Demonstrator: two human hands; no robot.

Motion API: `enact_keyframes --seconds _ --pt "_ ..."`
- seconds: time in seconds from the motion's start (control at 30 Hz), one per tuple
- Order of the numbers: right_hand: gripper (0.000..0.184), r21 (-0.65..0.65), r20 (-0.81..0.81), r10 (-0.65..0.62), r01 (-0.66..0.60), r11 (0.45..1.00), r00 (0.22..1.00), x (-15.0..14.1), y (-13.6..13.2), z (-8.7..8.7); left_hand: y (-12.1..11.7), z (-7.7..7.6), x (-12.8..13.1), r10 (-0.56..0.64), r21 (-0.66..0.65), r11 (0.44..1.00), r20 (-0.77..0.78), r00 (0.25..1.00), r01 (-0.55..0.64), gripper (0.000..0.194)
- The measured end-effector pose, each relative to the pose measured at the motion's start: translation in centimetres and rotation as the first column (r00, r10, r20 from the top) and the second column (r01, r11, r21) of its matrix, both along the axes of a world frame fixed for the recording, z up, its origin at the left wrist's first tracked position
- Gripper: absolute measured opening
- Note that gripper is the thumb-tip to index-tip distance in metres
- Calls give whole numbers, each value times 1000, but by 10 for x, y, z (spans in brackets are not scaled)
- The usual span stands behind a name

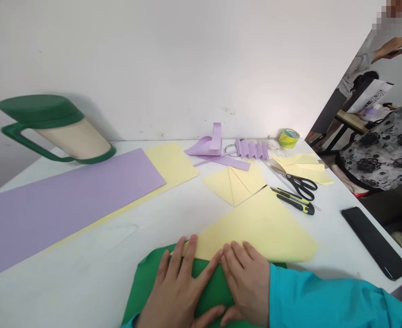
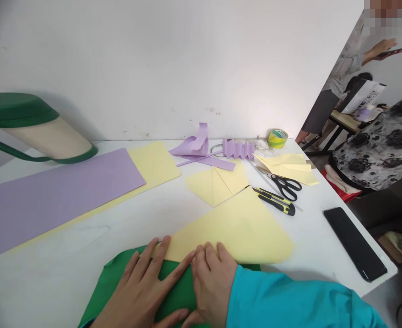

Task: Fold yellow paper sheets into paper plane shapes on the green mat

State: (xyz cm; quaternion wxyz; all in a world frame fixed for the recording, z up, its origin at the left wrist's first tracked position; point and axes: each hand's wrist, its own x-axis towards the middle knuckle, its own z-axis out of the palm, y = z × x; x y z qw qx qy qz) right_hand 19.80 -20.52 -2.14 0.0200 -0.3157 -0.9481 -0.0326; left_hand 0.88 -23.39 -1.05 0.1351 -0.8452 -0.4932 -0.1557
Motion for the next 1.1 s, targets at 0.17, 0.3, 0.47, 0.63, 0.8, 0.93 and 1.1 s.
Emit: enact_keyframes --seconds 0.17,0.3,0.47,0.63,0.8,0.93,1.1 --pt "94 -49 -7 39 -39 998 999 3 4 9 -1 1 0 9 -18 1000 11 1000 -9 85" --pt "92 -53 -42 71 -73 996 997 5 11 22 -2 -2 -1 22 -57 998 13 1000 -22 81" --pt "90 -54 -94 50 -55 997 994 11 10 24 -3 -4 1 70 -119 990 -1 998 -70 83" --pt "95 -53 -122 15 -21 998 992 29 8 26 -6 4 5 98 -197 975 -53 994 -106 90" --pt "84 -48 -173 -8 -1 999 985 41 8 24 -8 12 0 110 -251 959 -98 989 -132 91" --pt "75 -59 -183 -13 3 998 983 41 7 25 -7 11 -14 86 -215 970 -140 986 -115 91" --pt "78 -67 -156 -28 17 998 987 41 7 25 -4 10 -29 115 -140 980 -173 978 -140 91"
